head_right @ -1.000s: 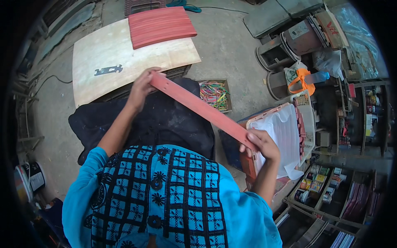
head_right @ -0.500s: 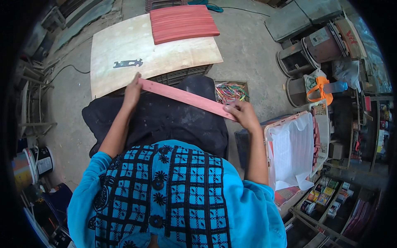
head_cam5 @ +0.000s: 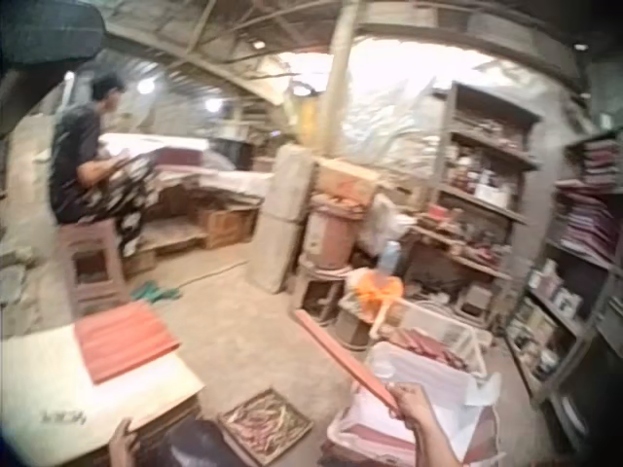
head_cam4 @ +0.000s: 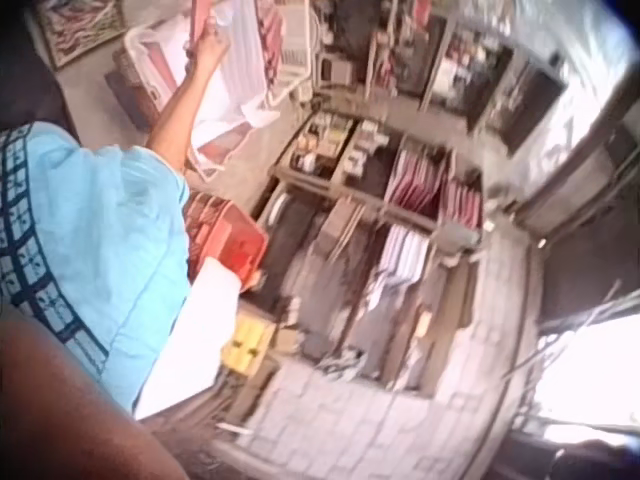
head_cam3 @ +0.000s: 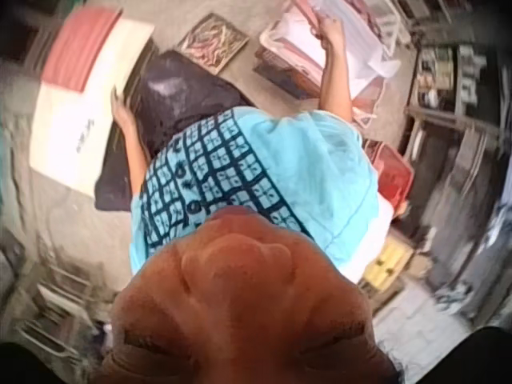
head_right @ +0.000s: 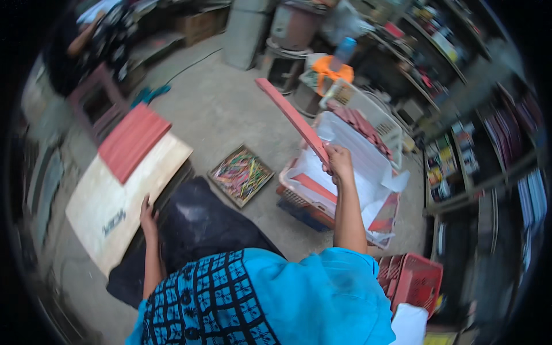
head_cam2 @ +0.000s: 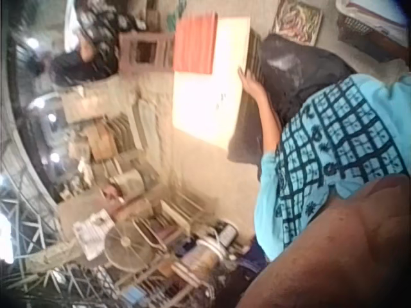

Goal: The person assembles a wooden structure by picking red slats from a crate and aligning them side-by-side on a wooden base, securing them one by one.

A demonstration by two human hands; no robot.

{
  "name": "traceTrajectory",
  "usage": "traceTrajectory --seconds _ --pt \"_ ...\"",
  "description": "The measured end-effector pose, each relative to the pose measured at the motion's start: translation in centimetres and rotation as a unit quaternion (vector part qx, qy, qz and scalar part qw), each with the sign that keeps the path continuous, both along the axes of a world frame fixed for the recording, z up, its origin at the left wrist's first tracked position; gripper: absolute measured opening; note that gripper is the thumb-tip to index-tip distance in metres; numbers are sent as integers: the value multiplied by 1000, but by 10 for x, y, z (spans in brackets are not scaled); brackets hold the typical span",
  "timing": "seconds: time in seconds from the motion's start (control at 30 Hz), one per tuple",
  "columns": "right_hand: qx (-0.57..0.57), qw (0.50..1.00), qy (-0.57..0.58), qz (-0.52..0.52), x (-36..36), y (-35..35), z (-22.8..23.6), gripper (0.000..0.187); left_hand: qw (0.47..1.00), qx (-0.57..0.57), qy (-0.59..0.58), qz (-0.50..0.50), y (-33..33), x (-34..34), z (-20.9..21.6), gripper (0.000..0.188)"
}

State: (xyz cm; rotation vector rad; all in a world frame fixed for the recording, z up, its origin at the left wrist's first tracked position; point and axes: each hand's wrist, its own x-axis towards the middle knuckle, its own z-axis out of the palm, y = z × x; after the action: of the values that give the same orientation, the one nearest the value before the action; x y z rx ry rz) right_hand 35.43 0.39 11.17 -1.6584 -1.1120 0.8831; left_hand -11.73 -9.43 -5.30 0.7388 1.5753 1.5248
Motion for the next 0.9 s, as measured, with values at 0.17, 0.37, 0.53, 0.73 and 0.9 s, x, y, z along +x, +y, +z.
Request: traceTrajectory --seconds 0.17,0.37,0.53,0.73,0.9 --pt "29 978 23 -203 49 6 -24 36 998 -59 4 -18 -13 -18 -14 51" --pt "35 950 31 -308 105 29 -52 36 997 -80 -17 -8 -27 -26 -18 50" --pt "105 923 161 -333 154 82 -65 36 993 -115 -3 35 -32 -29 -17 43" --pt "110 905 308 -272 162 126 -41 61 992 -110 -20 57 -43 -50 -30 48" --pt "-17 990 -85 -112 151 56 -99 60 996 -84 1 17 -31 -33 -25 40"
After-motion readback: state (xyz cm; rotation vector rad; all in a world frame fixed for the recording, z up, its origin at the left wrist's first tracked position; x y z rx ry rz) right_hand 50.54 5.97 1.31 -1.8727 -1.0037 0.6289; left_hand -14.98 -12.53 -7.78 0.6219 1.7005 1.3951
